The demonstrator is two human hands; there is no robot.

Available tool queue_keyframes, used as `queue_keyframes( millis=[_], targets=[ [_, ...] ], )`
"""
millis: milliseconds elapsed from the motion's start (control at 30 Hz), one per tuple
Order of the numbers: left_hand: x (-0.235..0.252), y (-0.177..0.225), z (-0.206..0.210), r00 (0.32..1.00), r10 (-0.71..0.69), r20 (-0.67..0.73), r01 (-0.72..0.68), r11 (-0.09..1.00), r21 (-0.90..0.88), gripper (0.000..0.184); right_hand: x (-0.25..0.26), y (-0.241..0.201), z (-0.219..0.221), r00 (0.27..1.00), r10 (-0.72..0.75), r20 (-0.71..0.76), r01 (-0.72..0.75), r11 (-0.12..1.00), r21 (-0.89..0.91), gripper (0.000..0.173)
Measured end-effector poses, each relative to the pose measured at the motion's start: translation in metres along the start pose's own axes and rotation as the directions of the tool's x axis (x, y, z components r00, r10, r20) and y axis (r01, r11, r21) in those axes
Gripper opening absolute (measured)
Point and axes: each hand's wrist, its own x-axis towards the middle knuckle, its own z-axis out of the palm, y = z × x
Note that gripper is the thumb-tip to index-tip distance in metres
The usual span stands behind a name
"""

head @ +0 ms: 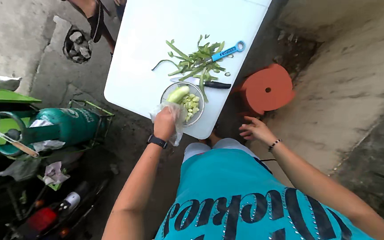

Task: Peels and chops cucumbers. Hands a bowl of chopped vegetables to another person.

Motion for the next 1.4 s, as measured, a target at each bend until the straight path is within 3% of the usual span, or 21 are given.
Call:
queue_keyframes(
  millis=[133, 233, 367, 667, 867, 1167, 1300, 1367, 1400],
  targets=[
    [0.024, 0.014, 0.000, 0.976, -0.059, 0.208, 0.024, 0.985, 0.169, 0.020, -0.005, 0.016, 0.003, 0.999, 0.015, -0.029, -0.013, 0.999, 0.051, 0.056],
    [0.040, 0.031, 0.002, 0.915, -0.152, 0.374, 0.065, 0.970, 0.235, 0.021, -0.003, 0.031, 0.000, 0.998, 0.042, -0.049, -0.039, 0.997, 0.062, 0.057],
    [0.052, 0.043, 0.007, 0.880, -0.144, 0.452, 0.027, 0.967, 0.254, 0.017, -0.007, 0.047, -0.005, 0.992, 0.072, -0.103, -0.059, 0.991, 0.118, 0.058],
    [0.055, 0.045, 0.011, 0.867, -0.074, 0.493, -0.073, 0.959, 0.274, 0.012, -0.030, 0.076, -0.005, 0.972, 0.146, -0.182, -0.112, 0.976, 0.188, 0.060],
    [0.056, 0.045, 0.015, 0.848, -0.107, 0.519, -0.054, 0.957, 0.285, 0.016, -0.035, 0.090, -0.002, 0.966, 0.161, -0.202, -0.108, 0.961, 0.253, 0.058],
    [0.056, 0.039, 0.016, 0.824, -0.085, 0.561, -0.094, 0.955, 0.282, 0.019, -0.044, 0.077, 0.001, 0.962, 0.165, -0.218, -0.094, 0.949, 0.301, 0.055],
    [0.059, 0.024, -0.010, 0.892, 0.050, 0.450, -0.110, 0.988, 0.108, 0.022, -0.044, 0.077, -0.003, 0.966, 0.133, -0.220, -0.062, 0.951, 0.303, 0.054],
    [0.056, 0.015, -0.039, 0.939, 0.068, 0.336, 0.001, 0.980, -0.200, 0.022, -0.044, 0.077, -0.005, 0.968, 0.125, -0.219, -0.053, 0.950, 0.309, 0.054],
    [0.056, 0.009, -0.049, 0.960, 0.058, 0.275, 0.053, 0.924, -0.379, 0.024, -0.044, 0.078, -0.006, 0.968, 0.125, -0.220, -0.051, 0.949, 0.312, 0.053]
  ],
)
